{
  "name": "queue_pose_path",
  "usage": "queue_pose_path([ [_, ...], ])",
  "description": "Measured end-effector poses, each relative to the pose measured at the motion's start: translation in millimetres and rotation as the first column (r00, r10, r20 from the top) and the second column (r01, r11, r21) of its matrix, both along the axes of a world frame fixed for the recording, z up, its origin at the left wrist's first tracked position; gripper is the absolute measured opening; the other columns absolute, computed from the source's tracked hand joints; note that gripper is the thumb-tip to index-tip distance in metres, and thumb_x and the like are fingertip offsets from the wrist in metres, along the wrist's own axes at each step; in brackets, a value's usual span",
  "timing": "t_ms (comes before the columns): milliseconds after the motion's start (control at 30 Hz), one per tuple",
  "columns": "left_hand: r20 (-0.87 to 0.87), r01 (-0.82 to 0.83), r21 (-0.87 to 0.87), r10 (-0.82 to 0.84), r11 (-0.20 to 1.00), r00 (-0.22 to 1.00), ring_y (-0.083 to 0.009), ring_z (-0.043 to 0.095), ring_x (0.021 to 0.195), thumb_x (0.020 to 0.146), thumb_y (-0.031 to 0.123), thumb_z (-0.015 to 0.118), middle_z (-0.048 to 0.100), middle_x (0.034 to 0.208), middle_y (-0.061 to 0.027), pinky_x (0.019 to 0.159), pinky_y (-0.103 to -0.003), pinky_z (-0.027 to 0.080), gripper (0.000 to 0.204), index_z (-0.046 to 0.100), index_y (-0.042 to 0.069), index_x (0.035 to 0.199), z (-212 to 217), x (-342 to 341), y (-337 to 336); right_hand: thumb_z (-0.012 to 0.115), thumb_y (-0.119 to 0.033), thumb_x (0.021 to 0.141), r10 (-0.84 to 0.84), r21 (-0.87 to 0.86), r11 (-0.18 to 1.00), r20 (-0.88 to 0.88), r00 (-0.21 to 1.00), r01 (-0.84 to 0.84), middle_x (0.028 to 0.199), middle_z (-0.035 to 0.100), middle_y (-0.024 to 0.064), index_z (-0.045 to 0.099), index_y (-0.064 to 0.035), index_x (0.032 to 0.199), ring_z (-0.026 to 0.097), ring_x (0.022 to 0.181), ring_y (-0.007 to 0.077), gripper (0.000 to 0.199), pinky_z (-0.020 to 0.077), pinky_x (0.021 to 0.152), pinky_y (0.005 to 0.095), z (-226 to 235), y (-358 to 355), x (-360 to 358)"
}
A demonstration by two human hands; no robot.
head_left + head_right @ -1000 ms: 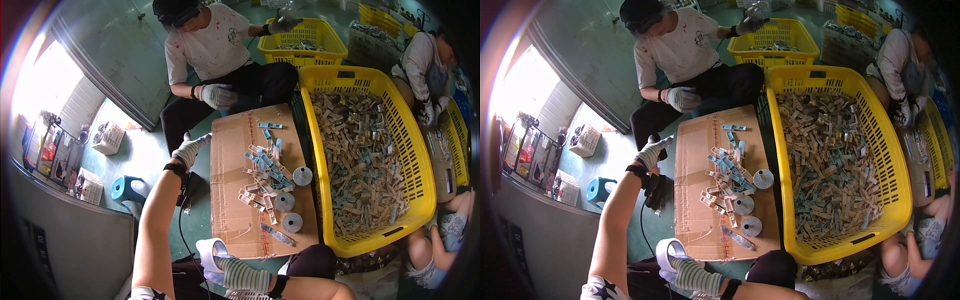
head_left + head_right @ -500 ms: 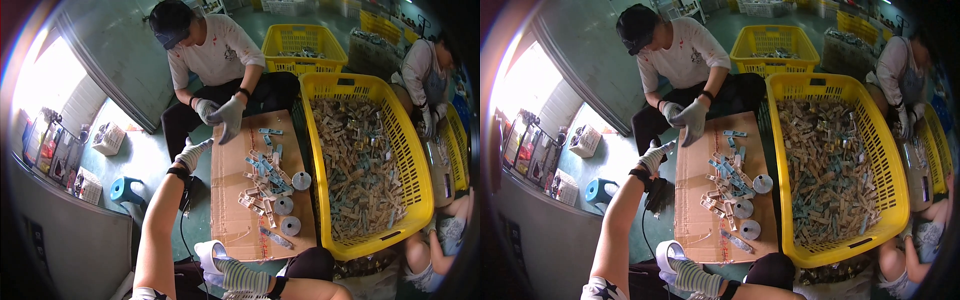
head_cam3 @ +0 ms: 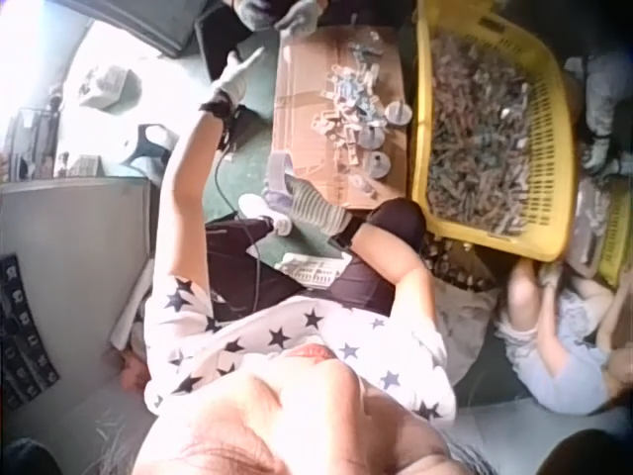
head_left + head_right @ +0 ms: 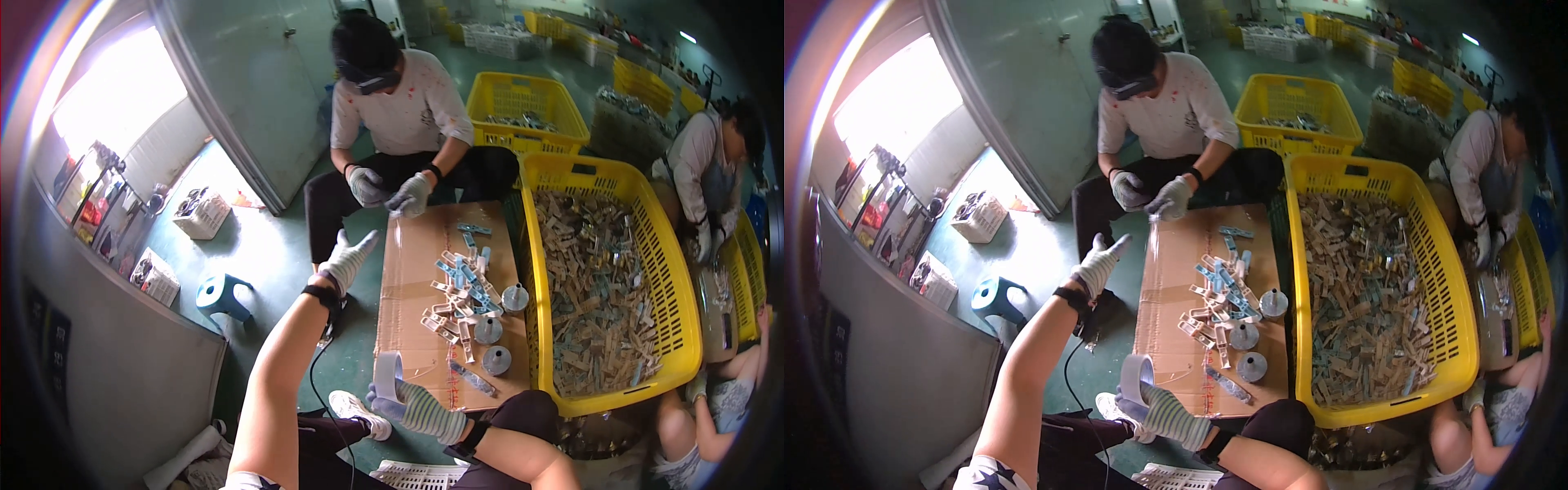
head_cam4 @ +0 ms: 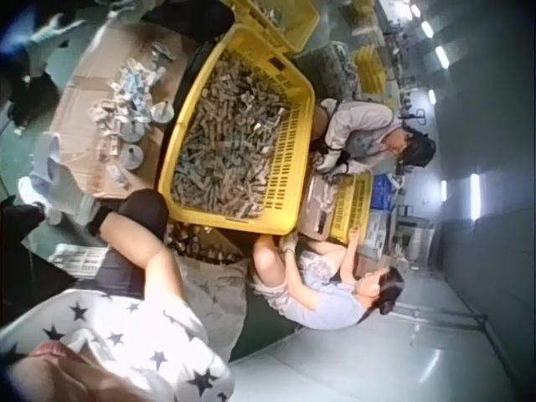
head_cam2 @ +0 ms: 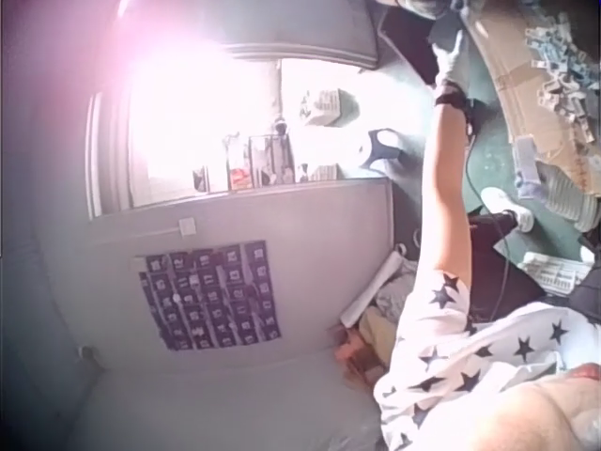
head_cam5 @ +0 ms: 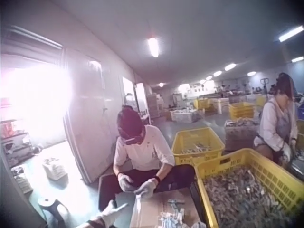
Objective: Manually assembling plastic laundry clips and sorting them into baskets in a factory setting.
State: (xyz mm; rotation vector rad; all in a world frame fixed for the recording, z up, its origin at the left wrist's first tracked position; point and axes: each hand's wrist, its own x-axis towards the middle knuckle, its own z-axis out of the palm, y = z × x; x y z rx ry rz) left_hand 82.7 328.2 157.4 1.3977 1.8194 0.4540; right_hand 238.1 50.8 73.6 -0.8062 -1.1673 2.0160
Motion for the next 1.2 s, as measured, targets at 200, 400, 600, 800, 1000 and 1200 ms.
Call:
queue_pose_path([
  [200, 0.295, -0.037, 0.114, 0.002, 0.993, 0.956, -0.0224, 0.042, 0.115, 0.080, 0.059, 0.064, 0.043, 0.136, -0.0138, 0.095, -0.032, 0.036, 0.101, 0.017, 0.002, 0.150, -2.1, -80.8, -152.9, 0.059, -0.012, 0.095, 0.128, -0.400, 0.862, -0.425, 0.896, -0.313, 0.108, 0.062, 0.0033, 0.054, -0.0020, 0.120, 0.058, 0.100, 0.0109, 0.028, 0.0502, 0.084, 0.0267, -17.8, -121.3, -50.7],
  [400, 0.763, -0.069, -0.049, 0.082, 0.996, 0.642, -0.0244, 0.037, 0.134, 0.084, 0.047, 0.067, 0.036, 0.147, -0.0133, 0.108, -0.033, 0.032, 0.088, 0.025, 0.004, 0.148, -57.5, -98.7, -302.1, 0.056, -0.044, 0.095, 0.058, -0.164, 0.985, -0.016, 0.998, -0.060, 0.098, 0.062, 0.0008, 0.060, -0.0099, 0.111, 0.058, 0.095, 0.0112, 0.037, 0.0464, 0.086, 0.0288, -3.9, -117.9, -70.2],
  [600, 0.631, 0.091, 0.131, -0.153, 0.987, 0.760, -0.0264, 0.048, 0.124, 0.085, 0.020, 0.058, 0.055, 0.129, -0.0110, 0.105, -0.033, 0.037, 0.060, 0.042, 0.005, 0.141, -100.8, -107.9, -351.4, 0.059, -0.037, 0.095, -0.081, -0.369, 0.928, -0.059, 0.995, 0.054, 0.106, 0.062, 0.0038, 0.057, -0.0045, 0.119, 0.063, 0.095, 0.0173, 0.040, 0.0509, 0.087, 0.0332, -46.4, -111.8, -75.4],
  [800, 0.662, 0.311, 0.144, -0.325, 0.940, 0.675, -0.0354, 0.056, 0.096, 0.078, 0.030, 0.043, 0.056, 0.101, -0.0179, 0.097, -0.049, 0.040, 0.063, 0.048, -0.002, 0.132, -133.0, -116.9, -359.1, 0.055, -0.028, 0.098, -0.112, -0.414, 0.909, -0.137, 0.984, 0.046, 0.108, 0.063, 0.0039, 0.055, -0.0039, 0.122, 0.064, 0.093, 0.0181, 0.034, 0.0520, 0.087, 0.0347, -51.5, -121.3, -84.6],
  [1000, 0.749, 0.290, -0.600, 0.651, 0.745, -0.124, -0.0490, 0.051, 0.108, 0.074, 0.042, 0.042, 0.053, 0.114, -0.0317, 0.101, -0.053, 0.037, 0.075, 0.047, -0.016, 0.122, -130.0, -116.2, -357.3, 0.055, -0.032, 0.098, -0.182, -0.410, 0.904, -0.115, 0.977, 0.120, 0.106, 0.063, 0.0048, 0.055, -0.0037, 0.123, 0.065, 0.093, 0.0196, 0.037, 0.0525, 0.088, 0.0361, -46.7, -124.0, -82.4],
  [1200, 0.945, 0.401, -0.139, 0.000, 0.905, 0.327, -0.0119, 0.056, 0.076, 0.083, -0.016, 0.048, 0.062, 0.086, 0.0005, 0.073, -0.025, 0.049, 0.047, 0.060, 0.006, 0.123, -156.7, -109.0, -349.2, 0.053, -0.031, 0.099, -0.173, -0.383, 0.915, -0.088, 0.981, 0.127, 0.109, 0.063, 0.0066, 0.057, -0.0013, 0.119, 0.063, 0.097, 0.0192, 0.036, 0.0508, 0.088, 0.0331, -57.4, -123.9, -81.2],
])
